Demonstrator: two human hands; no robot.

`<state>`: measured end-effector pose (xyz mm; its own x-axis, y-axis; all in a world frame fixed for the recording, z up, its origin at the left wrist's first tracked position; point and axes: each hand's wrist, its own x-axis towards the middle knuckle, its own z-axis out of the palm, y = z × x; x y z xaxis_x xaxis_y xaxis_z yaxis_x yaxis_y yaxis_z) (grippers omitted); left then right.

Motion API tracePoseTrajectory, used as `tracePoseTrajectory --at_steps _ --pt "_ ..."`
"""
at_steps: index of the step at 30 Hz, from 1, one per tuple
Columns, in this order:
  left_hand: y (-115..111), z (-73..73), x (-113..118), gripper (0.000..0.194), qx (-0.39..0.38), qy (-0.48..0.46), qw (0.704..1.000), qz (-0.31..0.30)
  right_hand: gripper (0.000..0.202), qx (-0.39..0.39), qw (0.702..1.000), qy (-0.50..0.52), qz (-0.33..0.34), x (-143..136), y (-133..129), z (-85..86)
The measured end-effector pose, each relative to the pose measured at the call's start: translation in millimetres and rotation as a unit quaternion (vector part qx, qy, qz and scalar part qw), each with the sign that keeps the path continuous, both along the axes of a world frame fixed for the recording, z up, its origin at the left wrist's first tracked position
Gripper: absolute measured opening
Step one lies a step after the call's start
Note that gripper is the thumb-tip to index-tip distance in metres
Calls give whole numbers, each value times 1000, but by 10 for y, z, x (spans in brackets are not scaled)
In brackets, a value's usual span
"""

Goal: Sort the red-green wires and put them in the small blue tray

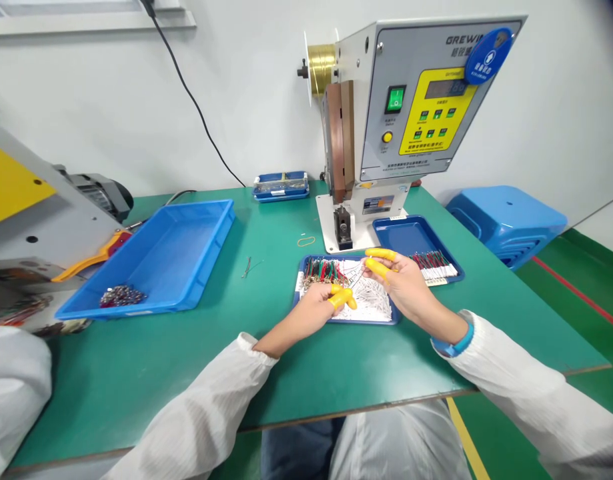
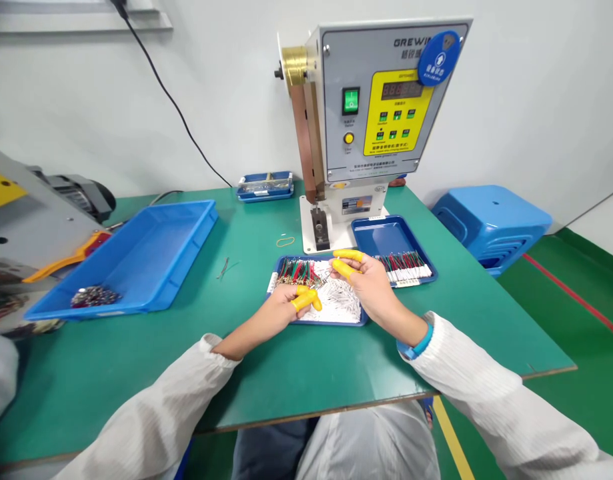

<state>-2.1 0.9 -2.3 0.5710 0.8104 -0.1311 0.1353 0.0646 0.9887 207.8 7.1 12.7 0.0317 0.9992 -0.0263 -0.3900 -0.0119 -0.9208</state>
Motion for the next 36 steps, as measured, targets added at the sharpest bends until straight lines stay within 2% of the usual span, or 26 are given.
tracePoseTrajectory --at_steps 13,21,24,26,27,30,32,36 --pt "3 -13 12 18 -24 -19 999 36 30 15 1000 13 -1 11 -22 13" --pt "9 -37 17 27 -26 -20 999 34 33 15 1000 -6 12 -4 -17 -14" --pt "-4 -31 42 33 -18 -29 997 73 42 29 995 -69 58 51 -6 7" --pt "-9 -30 63 38 -4 -46 993 112 45 78 976 -179 94 133 17 14" --pt "-10 -31 72 40 2 -55 990 129 43 116 955 -252 100 182 33 9" --pt "-9 -34 88 42 5 -70 987 147 30 217 867 -440 89 313 86 -43" --pt "-7 -36 88 44 -3 -71 986 149 25 249 824 -502 87 356 113 -101" --pt "-2 -43 80 42 -18 -59 989 136 18 282 774 -552 127 342 136 -212"
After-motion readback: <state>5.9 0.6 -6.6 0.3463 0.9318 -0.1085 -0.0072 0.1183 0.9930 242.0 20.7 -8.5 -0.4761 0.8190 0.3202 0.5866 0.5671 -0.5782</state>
